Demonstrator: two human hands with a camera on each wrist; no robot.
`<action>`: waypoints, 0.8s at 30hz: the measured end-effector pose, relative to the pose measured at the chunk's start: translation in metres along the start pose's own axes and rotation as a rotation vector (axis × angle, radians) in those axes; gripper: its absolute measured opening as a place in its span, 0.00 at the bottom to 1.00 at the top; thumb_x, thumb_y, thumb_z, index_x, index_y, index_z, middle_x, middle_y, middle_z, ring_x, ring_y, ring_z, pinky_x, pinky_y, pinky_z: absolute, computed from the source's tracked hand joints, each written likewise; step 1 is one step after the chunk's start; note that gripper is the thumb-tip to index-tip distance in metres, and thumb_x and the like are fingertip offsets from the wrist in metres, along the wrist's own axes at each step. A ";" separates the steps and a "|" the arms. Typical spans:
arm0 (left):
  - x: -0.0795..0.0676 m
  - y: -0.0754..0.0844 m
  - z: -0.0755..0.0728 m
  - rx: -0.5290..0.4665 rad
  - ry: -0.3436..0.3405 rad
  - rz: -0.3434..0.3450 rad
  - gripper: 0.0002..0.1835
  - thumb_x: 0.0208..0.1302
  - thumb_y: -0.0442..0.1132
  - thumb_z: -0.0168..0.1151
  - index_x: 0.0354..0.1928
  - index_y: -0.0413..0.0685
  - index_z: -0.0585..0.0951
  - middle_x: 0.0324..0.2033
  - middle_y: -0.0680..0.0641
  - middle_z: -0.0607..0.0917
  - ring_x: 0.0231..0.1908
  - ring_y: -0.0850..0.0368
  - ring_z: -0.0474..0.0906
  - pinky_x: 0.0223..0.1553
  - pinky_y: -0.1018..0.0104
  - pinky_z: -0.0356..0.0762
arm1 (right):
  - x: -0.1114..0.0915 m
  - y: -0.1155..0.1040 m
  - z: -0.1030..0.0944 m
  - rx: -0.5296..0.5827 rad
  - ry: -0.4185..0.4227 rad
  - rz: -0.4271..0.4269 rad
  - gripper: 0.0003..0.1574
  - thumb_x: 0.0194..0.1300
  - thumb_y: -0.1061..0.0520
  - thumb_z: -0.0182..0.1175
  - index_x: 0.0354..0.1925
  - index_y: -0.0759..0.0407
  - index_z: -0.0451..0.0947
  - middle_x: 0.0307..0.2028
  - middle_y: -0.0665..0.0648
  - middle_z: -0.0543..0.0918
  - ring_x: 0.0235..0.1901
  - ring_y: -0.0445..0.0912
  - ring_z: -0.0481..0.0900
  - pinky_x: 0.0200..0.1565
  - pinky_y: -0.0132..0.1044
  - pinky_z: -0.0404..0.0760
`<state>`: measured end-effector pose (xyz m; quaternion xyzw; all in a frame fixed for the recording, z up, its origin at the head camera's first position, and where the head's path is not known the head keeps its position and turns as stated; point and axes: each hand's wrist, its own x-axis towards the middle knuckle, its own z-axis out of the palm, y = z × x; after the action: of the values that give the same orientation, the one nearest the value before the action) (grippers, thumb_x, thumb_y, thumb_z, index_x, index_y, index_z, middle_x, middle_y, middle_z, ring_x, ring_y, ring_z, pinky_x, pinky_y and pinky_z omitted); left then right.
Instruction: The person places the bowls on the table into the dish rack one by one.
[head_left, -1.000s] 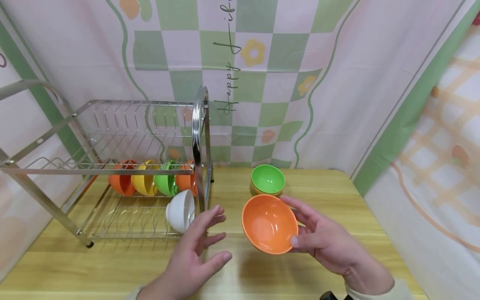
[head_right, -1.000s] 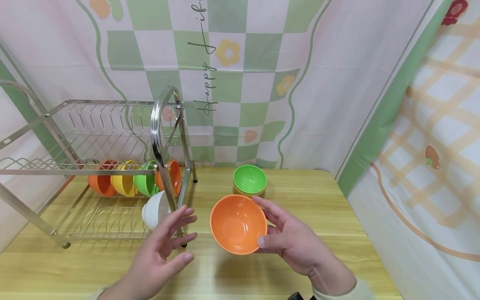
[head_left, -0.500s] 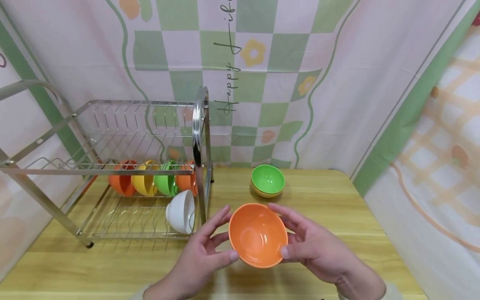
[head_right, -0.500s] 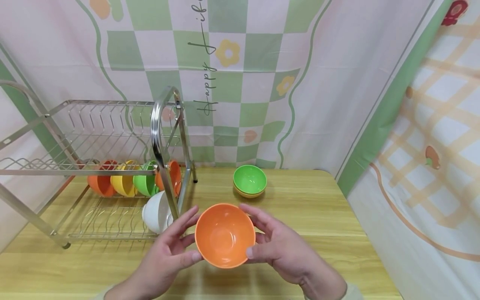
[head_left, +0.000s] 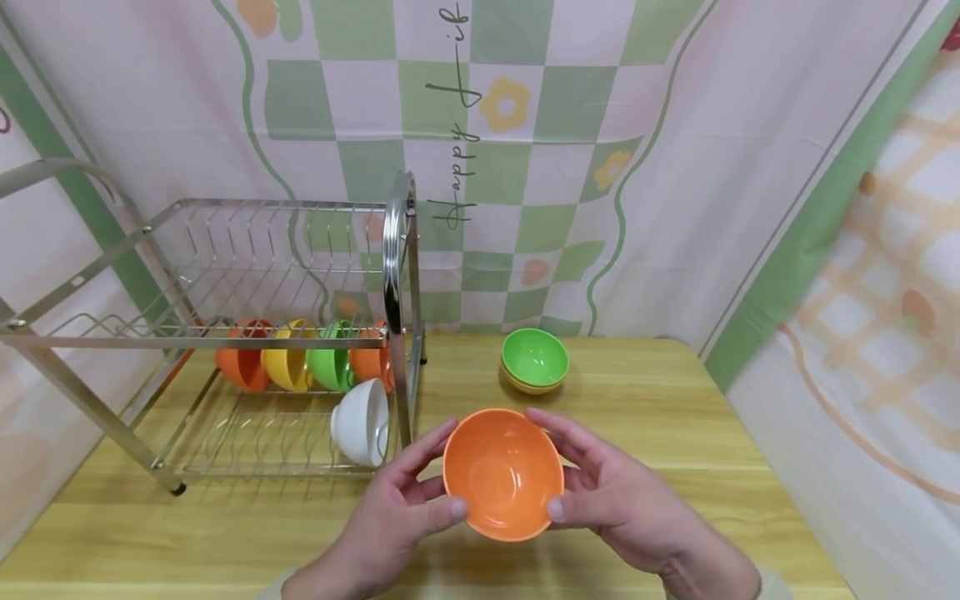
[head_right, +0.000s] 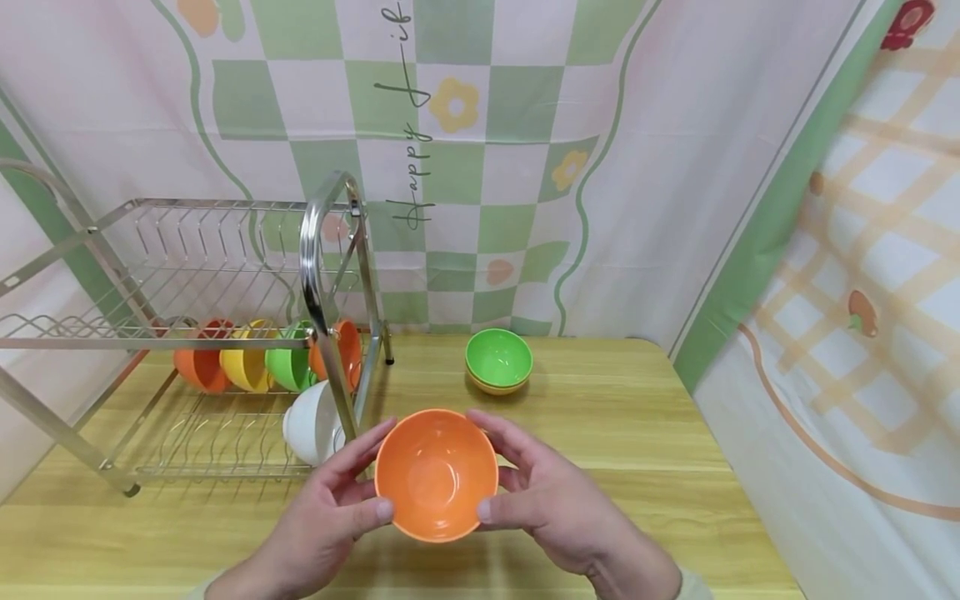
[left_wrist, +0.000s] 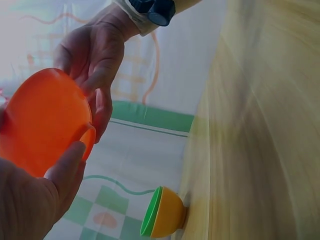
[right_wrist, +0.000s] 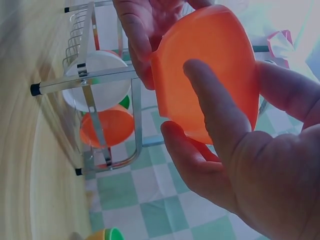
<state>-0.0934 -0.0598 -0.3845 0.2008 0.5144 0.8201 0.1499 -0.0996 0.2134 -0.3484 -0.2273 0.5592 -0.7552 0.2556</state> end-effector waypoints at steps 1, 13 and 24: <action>0.000 0.000 -0.001 -0.005 -0.003 0.006 0.41 0.62 0.27 0.67 0.75 0.37 0.59 0.63 0.33 0.66 0.54 0.39 0.78 0.52 0.52 0.79 | 0.001 0.000 0.001 -0.004 -0.002 -0.004 0.49 0.65 0.74 0.58 0.77 0.57 0.50 0.70 0.65 0.59 0.59 0.63 0.72 0.53 0.50 0.81; -0.010 0.001 -0.013 -0.071 -0.008 -0.041 0.41 0.63 0.24 0.65 0.76 0.41 0.59 0.68 0.32 0.62 0.56 0.39 0.77 0.53 0.51 0.79 | 0.009 0.001 0.006 -0.022 0.012 -0.021 0.43 0.70 0.68 0.55 0.77 0.61 0.49 0.70 0.69 0.58 0.58 0.63 0.73 0.53 0.53 0.81; -0.033 0.018 -0.052 -0.035 -0.232 -0.153 0.31 0.73 0.29 0.54 0.75 0.49 0.64 0.67 0.38 0.67 0.56 0.38 0.76 0.52 0.48 0.80 | 0.024 0.006 -0.004 -0.287 0.371 0.013 0.34 0.80 0.50 0.46 0.77 0.59 0.53 0.72 0.66 0.59 0.66 0.64 0.63 0.62 0.58 0.71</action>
<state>-0.0902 -0.1231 -0.3943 0.2519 0.4931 0.7862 0.2742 -0.1197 0.1990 -0.3536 -0.1151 0.6995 -0.6952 0.1184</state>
